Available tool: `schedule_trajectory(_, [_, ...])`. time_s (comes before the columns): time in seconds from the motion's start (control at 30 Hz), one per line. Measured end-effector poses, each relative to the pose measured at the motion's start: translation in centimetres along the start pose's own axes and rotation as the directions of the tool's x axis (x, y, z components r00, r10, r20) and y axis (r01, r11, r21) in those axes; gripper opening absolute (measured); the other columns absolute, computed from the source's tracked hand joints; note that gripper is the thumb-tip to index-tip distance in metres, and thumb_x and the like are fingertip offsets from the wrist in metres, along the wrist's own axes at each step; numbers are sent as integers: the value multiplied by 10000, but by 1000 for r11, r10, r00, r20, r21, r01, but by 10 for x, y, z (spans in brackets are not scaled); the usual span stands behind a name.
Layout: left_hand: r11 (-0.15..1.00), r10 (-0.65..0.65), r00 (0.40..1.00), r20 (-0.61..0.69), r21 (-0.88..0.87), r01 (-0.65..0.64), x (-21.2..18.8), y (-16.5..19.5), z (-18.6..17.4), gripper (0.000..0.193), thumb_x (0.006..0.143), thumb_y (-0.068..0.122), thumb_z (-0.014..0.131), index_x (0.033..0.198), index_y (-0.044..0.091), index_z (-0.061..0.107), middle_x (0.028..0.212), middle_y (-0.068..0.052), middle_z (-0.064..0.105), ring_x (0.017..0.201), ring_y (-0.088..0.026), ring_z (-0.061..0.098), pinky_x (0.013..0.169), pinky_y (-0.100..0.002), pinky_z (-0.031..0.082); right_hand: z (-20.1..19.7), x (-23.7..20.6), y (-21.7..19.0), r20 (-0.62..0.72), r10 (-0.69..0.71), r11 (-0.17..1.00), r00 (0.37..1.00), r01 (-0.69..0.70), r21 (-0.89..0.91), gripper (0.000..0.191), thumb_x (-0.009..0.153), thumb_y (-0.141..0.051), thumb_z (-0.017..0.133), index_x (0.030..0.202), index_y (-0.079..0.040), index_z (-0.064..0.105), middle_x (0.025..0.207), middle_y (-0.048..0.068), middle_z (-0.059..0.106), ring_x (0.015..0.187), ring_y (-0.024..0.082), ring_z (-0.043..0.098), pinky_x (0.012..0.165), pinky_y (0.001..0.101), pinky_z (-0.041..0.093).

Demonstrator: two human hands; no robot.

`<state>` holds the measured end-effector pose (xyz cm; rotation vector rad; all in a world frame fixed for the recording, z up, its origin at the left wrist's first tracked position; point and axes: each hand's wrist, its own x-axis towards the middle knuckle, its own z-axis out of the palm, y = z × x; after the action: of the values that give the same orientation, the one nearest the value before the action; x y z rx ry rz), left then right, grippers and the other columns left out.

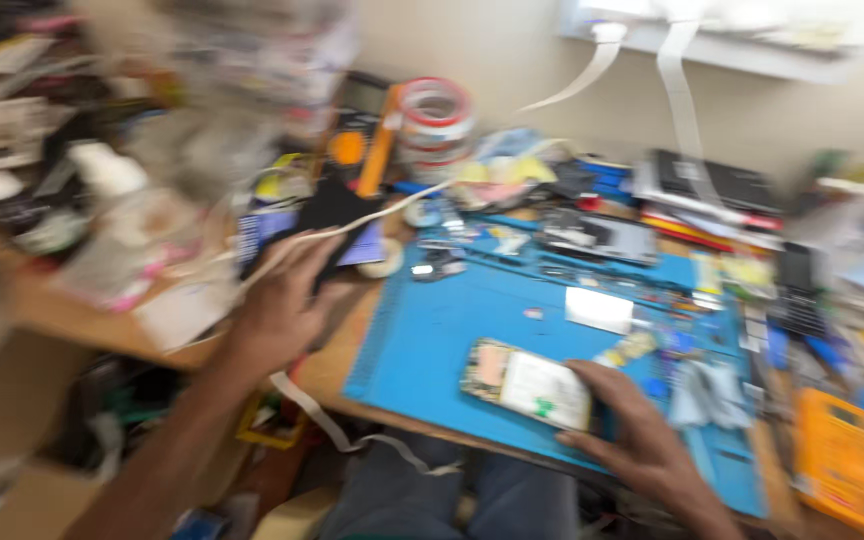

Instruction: The person works at a cluttered repair bench on a smartphone. They clean the opened phone with a cloth, pry at its internal components with a tool, reassemble the phone, plug in a charging cable and power it on to test, then reopen it and use a screwdriver on the internal parts.

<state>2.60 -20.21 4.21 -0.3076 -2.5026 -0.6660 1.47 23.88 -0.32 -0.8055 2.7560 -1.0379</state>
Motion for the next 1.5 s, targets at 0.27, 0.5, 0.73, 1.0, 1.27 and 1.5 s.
schedule_trajectory(0.27, [948,-69,957,281,-280,150,13,23,28,632,860,285,742,1416,68,534,1428,-148,591,1352,-298,543,1105,-404,428,-53,4,12,-292,47,996,955,-67,-61,599,800,-124,808,1373,-165,635,1307,141,716,1178,290,705,958,382,556])
schedule_trajectory(0.5, [744,-37,982,185,-651,151,1,51,61,730,903,212,693,1529,-16,392,1605,-220,423,1524,-320,357,1194,-454,299,-88,102,39,-346,-226,822,911,-12,-569,181,932,-171,705,1076,-90,780,1061,103,746,942,301,714,805,426,567])
schedule_trajectory(0.73, [779,-105,953,283,-573,256,7,58,54,663,884,240,733,1487,91,501,1588,-165,456,1493,-303,404,1147,-449,364,-85,134,48,-138,-228,624,964,36,-781,108,883,-139,711,954,-83,767,952,85,711,924,266,686,831,419,551])
schedule_trajectory(1.0, [793,-86,979,187,-582,181,28,70,61,591,906,195,701,1465,110,531,1580,-144,496,1430,-298,506,1115,-441,445,-87,116,48,-135,-416,543,899,127,-830,121,912,-176,714,912,-55,706,917,99,673,926,256,660,803,402,530])
schedule_trajectory(1.27, [451,-58,927,370,-819,355,89,85,125,671,975,196,655,1539,2,348,1451,-139,567,1305,-249,599,1055,-418,516,-72,67,11,-185,-496,612,849,190,-768,137,854,-118,763,965,-55,715,988,69,722,935,238,685,810,388,540])
schedule_trajectory(1.5, [43,63,730,681,-733,679,95,103,145,377,1001,160,570,1343,22,491,1164,-77,686,1046,-204,724,816,-364,670,-54,48,-25,-213,-434,679,875,163,-716,128,881,-220,772,940,-112,736,1003,52,736,960,238,699,868,412,516])
